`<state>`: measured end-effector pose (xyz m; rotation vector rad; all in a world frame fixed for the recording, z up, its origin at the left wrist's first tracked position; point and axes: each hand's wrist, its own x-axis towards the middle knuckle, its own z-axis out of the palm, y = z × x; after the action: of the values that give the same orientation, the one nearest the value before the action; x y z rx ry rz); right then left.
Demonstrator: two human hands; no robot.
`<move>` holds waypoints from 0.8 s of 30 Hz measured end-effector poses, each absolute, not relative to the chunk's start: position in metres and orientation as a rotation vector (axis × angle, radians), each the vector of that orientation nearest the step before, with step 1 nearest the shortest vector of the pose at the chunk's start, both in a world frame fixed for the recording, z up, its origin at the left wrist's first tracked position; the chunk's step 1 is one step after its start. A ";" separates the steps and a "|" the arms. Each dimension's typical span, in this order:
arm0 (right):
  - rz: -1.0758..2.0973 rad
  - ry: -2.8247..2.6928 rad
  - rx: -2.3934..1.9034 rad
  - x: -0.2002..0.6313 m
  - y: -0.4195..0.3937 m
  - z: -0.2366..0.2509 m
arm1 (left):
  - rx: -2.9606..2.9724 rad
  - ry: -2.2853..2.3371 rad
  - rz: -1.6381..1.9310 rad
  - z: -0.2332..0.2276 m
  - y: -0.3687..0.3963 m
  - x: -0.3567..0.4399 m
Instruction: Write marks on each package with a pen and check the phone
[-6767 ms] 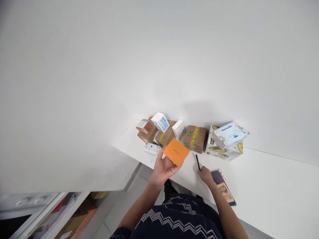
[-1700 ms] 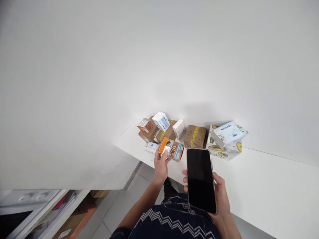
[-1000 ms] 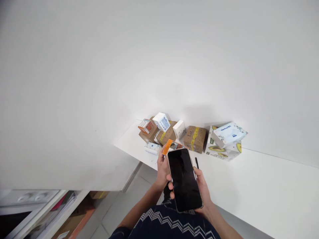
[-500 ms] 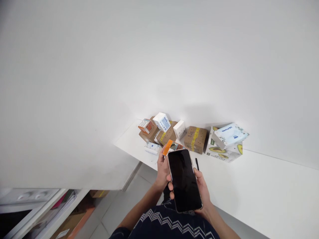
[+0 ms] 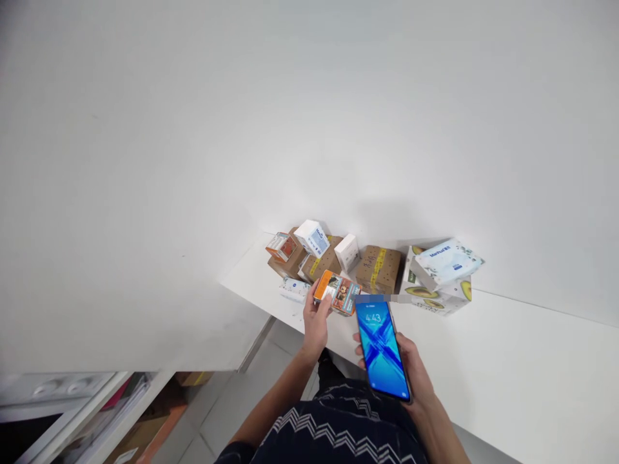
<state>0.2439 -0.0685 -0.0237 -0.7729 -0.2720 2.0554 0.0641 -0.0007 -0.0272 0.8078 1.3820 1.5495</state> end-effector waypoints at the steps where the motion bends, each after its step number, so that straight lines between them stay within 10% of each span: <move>1: 1.969 -0.347 -0.927 0.253 -0.067 -0.040 | 0.837 1.414 1.566 -0.031 0.003 0.062; 12: 0.340 -1.376 -2.522 0.325 -0.102 -0.212 | 1.523 1.453 1.505 -0.059 0.074 0.095; 24: 0.212 -1.382 -2.577 0.333 -0.111 -0.249 | 2.090 1.540 1.035 -0.097 0.153 0.171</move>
<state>0.3331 -0.1105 -0.2489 -2.5767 -1.3823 0.2122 0.1708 0.1530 -0.0971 2.0900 1.5396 1.0349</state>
